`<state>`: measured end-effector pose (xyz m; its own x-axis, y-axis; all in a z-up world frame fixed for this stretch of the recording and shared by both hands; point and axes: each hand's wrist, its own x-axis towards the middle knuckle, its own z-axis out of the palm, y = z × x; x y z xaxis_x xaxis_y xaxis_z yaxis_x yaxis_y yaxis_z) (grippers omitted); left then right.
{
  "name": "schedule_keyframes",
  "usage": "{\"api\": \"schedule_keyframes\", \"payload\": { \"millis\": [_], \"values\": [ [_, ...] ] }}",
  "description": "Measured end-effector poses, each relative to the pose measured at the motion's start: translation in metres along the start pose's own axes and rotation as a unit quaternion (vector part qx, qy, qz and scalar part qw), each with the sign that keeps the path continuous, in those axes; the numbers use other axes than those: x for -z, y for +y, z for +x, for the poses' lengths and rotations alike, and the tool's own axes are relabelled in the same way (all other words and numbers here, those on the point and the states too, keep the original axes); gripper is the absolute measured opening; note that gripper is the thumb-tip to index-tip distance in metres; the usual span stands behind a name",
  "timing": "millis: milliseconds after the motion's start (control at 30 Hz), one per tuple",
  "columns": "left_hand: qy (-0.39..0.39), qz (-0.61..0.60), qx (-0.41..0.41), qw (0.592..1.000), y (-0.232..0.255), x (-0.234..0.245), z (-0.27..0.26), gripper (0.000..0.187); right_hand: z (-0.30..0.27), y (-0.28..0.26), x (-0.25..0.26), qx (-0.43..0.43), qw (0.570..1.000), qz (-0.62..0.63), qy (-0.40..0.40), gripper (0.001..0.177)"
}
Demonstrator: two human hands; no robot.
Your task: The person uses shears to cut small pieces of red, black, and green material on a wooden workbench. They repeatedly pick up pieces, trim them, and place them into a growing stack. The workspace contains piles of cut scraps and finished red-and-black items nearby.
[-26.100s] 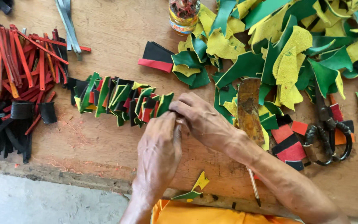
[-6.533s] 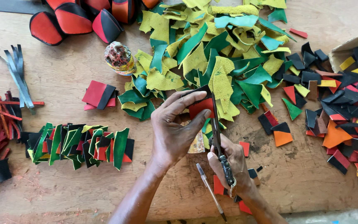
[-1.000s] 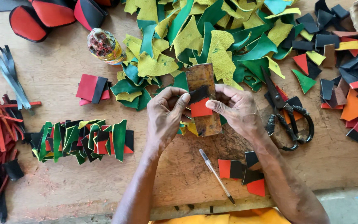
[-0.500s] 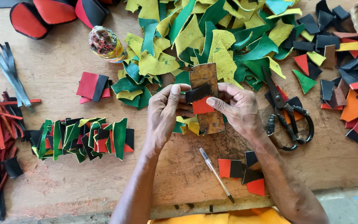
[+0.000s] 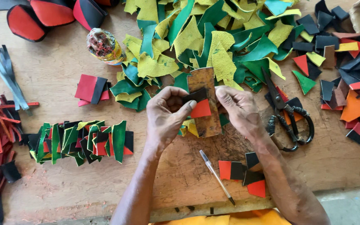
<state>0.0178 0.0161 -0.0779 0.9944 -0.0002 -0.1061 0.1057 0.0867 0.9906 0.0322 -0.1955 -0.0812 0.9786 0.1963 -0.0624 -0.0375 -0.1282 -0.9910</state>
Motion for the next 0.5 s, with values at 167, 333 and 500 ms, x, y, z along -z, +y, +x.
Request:
{"api": "schedule_keyframes", "payload": {
  "millis": [167,333,500],
  "values": [
    [-0.009,-0.030,0.024,0.999,0.000,0.003,0.002,0.031,0.000,0.002,0.006,-0.001,0.999,0.030,-0.026,0.033],
    [-0.018,-0.039,0.021,0.999,-0.005,0.003,0.004,0.032,0.001,0.009,0.002,0.017,0.998,0.043,-0.033,0.043],
    [-0.019,-0.044,0.027,0.998,-0.012,0.003,0.005,0.032,-0.001,0.013,0.004,0.003,0.999,0.042,-0.030,0.043]
  ]
}}
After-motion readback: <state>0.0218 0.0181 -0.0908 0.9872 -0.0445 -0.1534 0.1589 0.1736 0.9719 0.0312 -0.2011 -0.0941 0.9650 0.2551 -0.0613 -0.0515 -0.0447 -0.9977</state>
